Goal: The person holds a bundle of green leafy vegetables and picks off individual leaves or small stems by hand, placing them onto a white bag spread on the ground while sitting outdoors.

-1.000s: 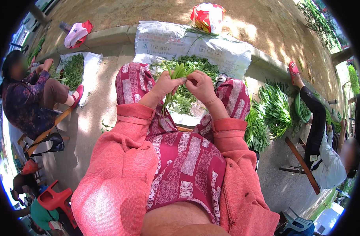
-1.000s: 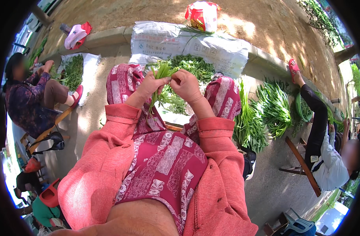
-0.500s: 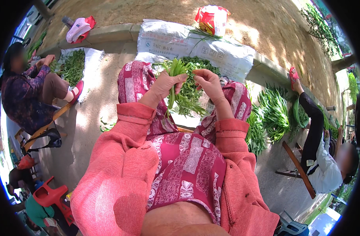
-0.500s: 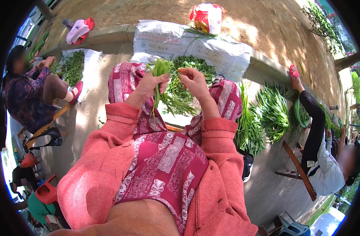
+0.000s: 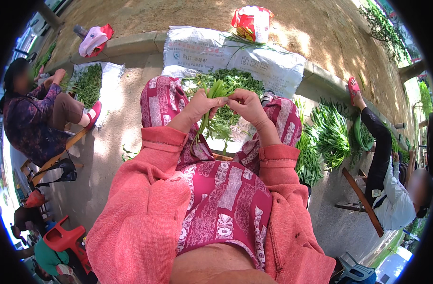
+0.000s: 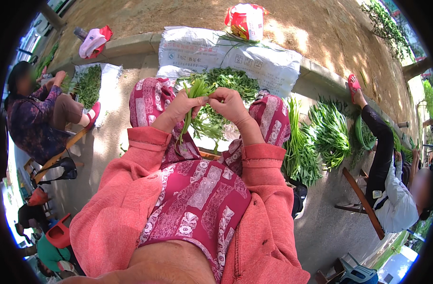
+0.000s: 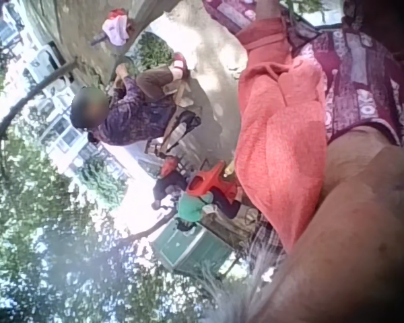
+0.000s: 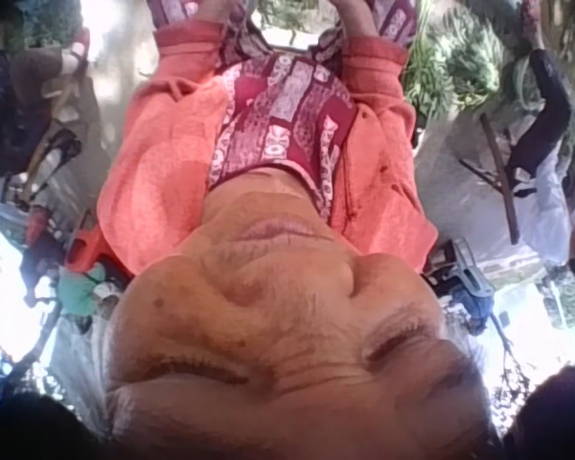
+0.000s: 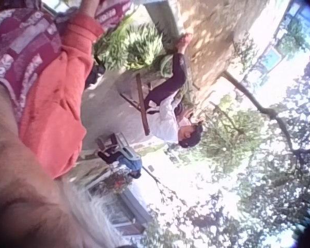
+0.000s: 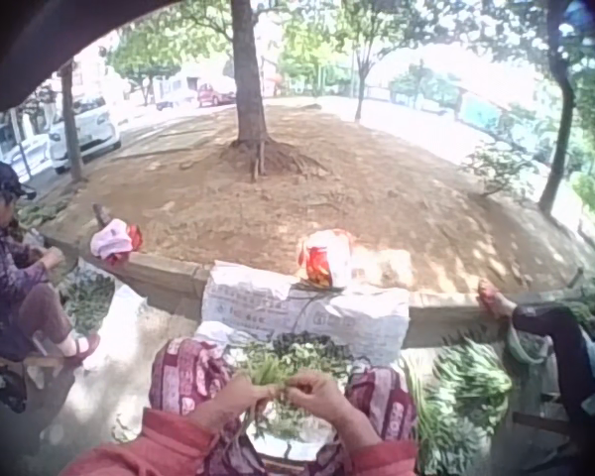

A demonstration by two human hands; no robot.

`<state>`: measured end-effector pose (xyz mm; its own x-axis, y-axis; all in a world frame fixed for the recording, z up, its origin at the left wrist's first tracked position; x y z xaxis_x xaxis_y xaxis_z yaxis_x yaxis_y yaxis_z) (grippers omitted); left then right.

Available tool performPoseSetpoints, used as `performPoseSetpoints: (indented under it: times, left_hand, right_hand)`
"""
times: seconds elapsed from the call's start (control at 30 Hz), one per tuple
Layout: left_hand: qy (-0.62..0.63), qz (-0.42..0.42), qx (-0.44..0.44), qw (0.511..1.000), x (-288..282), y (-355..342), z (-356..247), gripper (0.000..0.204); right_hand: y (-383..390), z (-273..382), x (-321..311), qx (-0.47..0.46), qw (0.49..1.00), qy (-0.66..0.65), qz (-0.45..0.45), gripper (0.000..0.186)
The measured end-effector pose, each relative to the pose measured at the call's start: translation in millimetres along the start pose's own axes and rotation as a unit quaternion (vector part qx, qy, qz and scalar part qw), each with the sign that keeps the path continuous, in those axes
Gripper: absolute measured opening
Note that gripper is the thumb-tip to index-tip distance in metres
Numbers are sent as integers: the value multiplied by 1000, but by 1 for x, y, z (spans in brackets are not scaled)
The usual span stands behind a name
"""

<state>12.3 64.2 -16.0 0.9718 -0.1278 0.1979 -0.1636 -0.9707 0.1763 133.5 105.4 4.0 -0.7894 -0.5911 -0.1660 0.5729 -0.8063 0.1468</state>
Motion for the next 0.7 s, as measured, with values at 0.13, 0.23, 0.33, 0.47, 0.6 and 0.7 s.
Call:
performPoseSetpoints:
  times: [0.13,0.23,0.33,0.47,0.6,0.7]
  left_hand:
    - [-11,-12,4,1000,-3,-1,2,18]
    - [-21,-15,2,1000,-3,0,2,17]
    - [14,-16,23,1000,0,1,-6,16]
    - [31,-25,24,999,-4,-2,0,12]
    - [55,-45,26,997,-5,0,-5,11]
    - [59,-57,45,996,-4,0,-10,10]
  right_hand:
    - [1,5,0,-11,999,46,-14,11]
    - [4,13,0,-21,996,77,-34,10]
    - [4,14,-1,-27,993,95,-67,9]
    - [6,24,1,-115,979,112,-130,7]
    - [8,32,2,-118,970,141,-162,8]
    - [5,24,-2,-96,964,154,-193,8]
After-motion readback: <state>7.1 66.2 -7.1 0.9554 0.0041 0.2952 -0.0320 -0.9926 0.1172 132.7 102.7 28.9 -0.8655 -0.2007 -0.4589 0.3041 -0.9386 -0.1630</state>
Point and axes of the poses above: each hand's wrist, its own y-axis away from the middle knuckle, its own x-axis out of the palm, z = x × y, the point moved 8 cm from there along -y, towards the middle knuckle, and after that the axes turned 8 degrees about x, right-handed, at the moved point
